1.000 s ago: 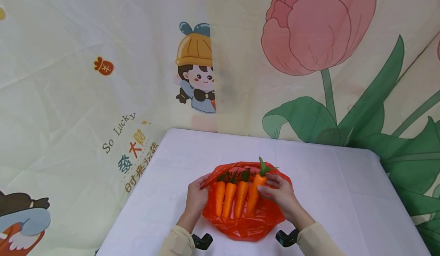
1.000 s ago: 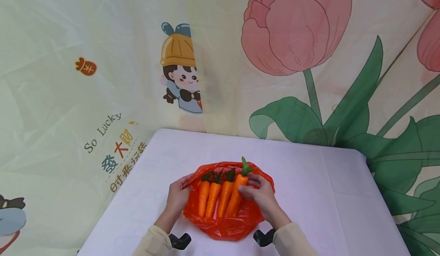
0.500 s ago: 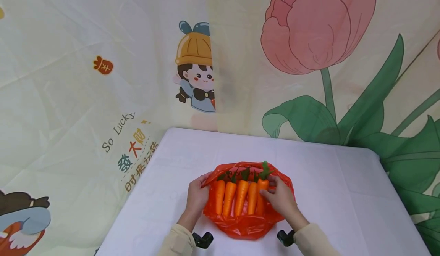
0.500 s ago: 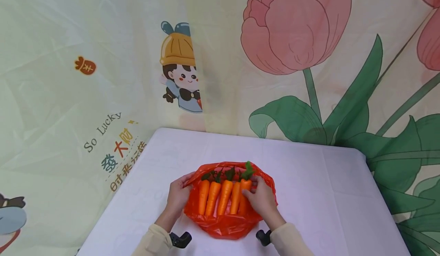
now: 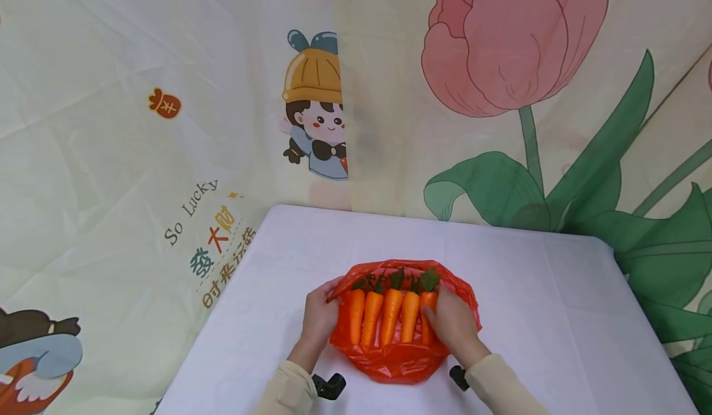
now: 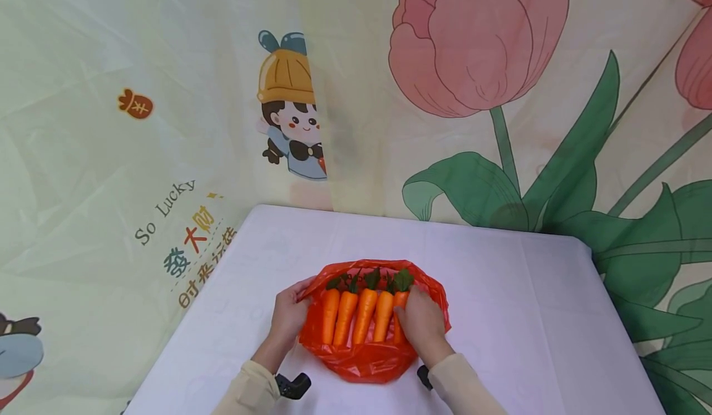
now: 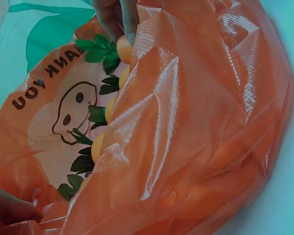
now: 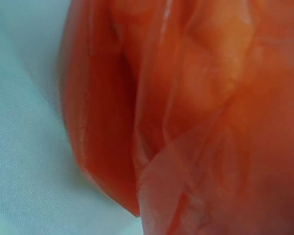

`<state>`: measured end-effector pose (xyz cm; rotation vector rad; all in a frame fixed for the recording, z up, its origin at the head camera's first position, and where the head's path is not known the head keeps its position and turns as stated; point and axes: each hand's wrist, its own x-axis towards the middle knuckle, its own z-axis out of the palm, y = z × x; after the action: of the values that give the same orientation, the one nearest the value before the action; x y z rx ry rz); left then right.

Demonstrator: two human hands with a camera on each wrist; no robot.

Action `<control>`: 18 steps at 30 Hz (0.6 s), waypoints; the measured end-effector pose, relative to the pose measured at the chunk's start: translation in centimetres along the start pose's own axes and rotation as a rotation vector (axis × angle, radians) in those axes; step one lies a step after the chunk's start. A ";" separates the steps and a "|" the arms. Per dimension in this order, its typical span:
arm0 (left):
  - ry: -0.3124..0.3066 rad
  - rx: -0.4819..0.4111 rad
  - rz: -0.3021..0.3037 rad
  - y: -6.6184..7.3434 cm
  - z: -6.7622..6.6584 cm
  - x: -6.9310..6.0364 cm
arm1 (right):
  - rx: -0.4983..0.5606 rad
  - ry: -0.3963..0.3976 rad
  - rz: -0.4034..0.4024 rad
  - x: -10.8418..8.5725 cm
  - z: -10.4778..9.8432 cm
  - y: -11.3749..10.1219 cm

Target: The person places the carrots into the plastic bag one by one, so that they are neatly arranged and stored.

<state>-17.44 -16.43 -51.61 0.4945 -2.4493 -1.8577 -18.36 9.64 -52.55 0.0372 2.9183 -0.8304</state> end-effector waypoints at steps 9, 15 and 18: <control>0.007 -0.003 0.012 0.1 -0.1 -0.1 | -0.035 -0.017 -0.045 0.6 0.8 0.5; 0.000 -0.014 0.004 0.0 -0.1 -0.1 | -0.056 -0.018 -0.044 0.8 1.2 0.7; 0.000 -0.020 0.001 -0.1 -0.1 -0.1 | -0.077 -0.019 -0.047 0.9 1.3 0.7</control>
<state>-17.30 -16.51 -51.62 0.4925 -2.4276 -1.8795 -19.06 9.56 -54.15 -0.0449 2.9410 -0.7195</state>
